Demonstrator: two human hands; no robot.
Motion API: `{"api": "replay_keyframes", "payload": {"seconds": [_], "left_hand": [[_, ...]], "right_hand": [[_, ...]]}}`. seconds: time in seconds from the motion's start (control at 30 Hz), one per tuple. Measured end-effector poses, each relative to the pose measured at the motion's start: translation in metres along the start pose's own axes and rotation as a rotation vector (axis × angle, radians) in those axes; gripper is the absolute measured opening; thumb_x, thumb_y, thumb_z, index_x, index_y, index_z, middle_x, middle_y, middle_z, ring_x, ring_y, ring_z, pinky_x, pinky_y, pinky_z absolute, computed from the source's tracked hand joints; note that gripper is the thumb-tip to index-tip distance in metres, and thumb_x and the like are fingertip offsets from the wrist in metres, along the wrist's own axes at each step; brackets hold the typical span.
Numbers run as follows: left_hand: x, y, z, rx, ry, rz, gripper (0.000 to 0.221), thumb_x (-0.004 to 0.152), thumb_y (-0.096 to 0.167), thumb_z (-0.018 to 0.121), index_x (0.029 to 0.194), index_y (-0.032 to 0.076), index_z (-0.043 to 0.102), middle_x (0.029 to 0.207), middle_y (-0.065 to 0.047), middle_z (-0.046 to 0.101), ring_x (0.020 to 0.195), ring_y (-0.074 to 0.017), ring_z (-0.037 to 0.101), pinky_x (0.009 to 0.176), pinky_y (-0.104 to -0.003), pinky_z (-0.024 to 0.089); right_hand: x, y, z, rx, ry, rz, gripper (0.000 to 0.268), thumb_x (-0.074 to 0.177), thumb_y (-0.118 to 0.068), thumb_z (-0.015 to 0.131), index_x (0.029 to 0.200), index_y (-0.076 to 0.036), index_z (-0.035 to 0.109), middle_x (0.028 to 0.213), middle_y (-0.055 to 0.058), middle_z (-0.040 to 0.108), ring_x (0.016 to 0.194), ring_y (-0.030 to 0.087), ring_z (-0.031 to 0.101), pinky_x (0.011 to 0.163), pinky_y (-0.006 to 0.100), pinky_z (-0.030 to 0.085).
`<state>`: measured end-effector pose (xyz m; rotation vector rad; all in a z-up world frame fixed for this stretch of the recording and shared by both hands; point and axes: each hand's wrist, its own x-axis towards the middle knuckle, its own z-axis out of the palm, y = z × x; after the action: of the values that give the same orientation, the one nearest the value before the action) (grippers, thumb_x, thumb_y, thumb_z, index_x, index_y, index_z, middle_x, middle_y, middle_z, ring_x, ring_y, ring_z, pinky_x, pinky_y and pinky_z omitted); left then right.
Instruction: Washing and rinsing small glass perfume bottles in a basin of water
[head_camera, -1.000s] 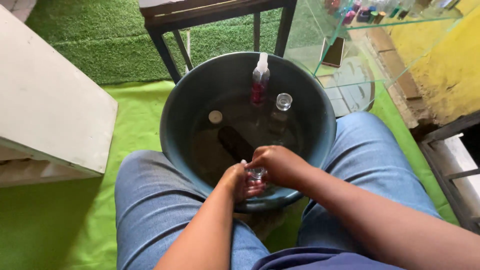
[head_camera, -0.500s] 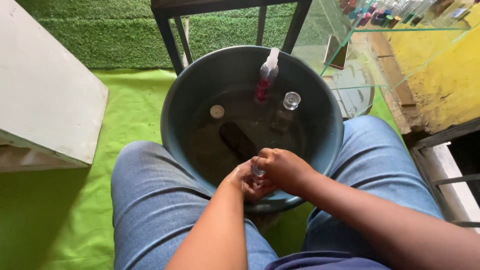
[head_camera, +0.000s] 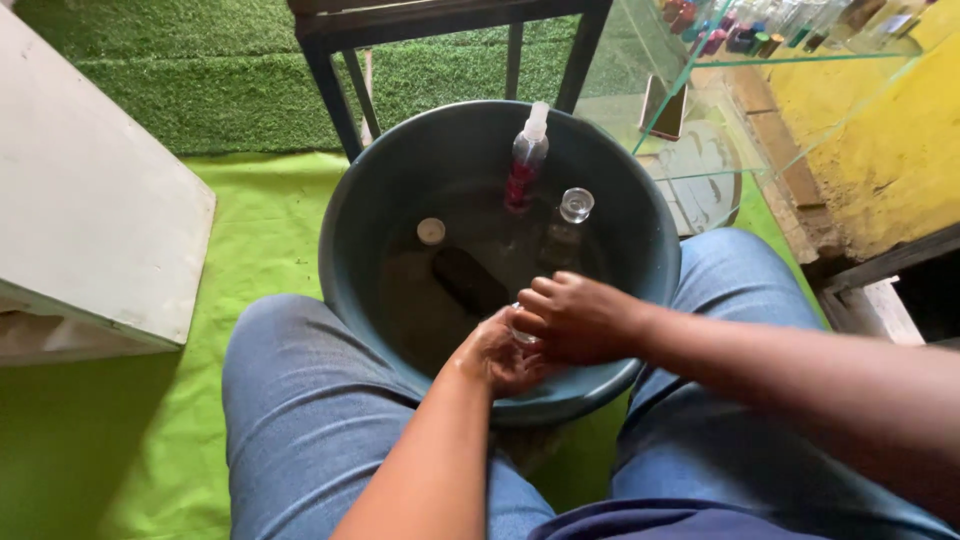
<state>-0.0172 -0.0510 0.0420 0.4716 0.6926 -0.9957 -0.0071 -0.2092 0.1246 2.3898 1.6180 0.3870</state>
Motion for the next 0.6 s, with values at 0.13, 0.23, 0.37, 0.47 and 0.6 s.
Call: {"api": "replay_keyframes", "payload": {"seconds": [0.13, 0.23, 0.37, 0.47, 0.6], "left_hand": [[-0.023, -0.005, 0.024, -0.067, -0.082, 0.044, 0.038, 0.076, 0.027, 0.072, 0.099, 0.004, 0.053, 0.079, -0.007, 0.051, 0.075, -0.0260, 0.061, 0.100, -0.074, 0.045], [-0.026, 0.006, 0.031, -0.125, -0.135, 0.078, 0.046, 0.070, 0.021, 0.071, 0.105, -0.001, 0.049, 0.073, -0.004, 0.045, 0.066, -0.0243, 0.058, 0.094, -0.073, 0.048], [0.003, 0.017, 0.011, -0.078, -0.330, 0.275, 0.022, 0.076, 0.026, 0.063, 0.080, 0.014, 0.046, 0.071, 0.004, 0.032, 0.053, -0.0053, 0.041, 0.068, -0.032, 0.061], [0.000, 0.021, 0.009, -0.064, -0.287, 0.239, 0.019, 0.080, 0.026, 0.068, 0.081, 0.013, 0.054, 0.070, 0.002, 0.045, 0.052, -0.0110, 0.050, 0.066, -0.037, 0.062], [-0.020, 0.037, 0.004, -0.042, -0.193, 0.212, 0.016, 0.086, 0.025, 0.075, 0.083, 0.012, 0.066, 0.069, -0.002, 0.066, 0.051, -0.0197, 0.061, 0.062, -0.044, 0.063]], "right_hand": [[-0.001, 0.028, 0.002, -0.081, 0.004, -0.162, 0.039, 0.099, -0.053, 0.047, 0.098, -0.015, 0.056, 0.082, 0.004, 0.051, 0.070, 0.025, 0.057, 0.059, 0.037, 0.049], [0.007, 0.033, 0.011, -0.141, 0.077, -0.130, 0.045, 0.101, -0.054, 0.034, 0.098, -0.014, 0.054, 0.073, 0.003, 0.048, 0.059, 0.025, 0.057, 0.047, 0.038, 0.048], [0.017, 0.023, 0.007, -0.242, 0.181, 0.079, 0.045, 0.096, -0.057, 0.040, 0.092, -0.015, 0.054, 0.067, 0.004, 0.053, 0.055, 0.023, 0.061, 0.043, 0.036, 0.047], [0.019, 0.008, -0.008, 0.190, 0.175, 0.354, 0.045, 0.090, -0.058, 0.058, 0.103, -0.015, 0.062, 0.077, 0.006, 0.062, 0.075, 0.028, 0.070, 0.059, 0.040, 0.058], [0.015, 0.009, -0.044, 0.878, -0.050, 0.615, 0.074, 0.083, -0.042, 0.077, 0.139, -0.016, 0.037, 0.091, 0.022, 0.070, 0.083, 0.050, 0.070, 0.067, 0.061, 0.056]]}}
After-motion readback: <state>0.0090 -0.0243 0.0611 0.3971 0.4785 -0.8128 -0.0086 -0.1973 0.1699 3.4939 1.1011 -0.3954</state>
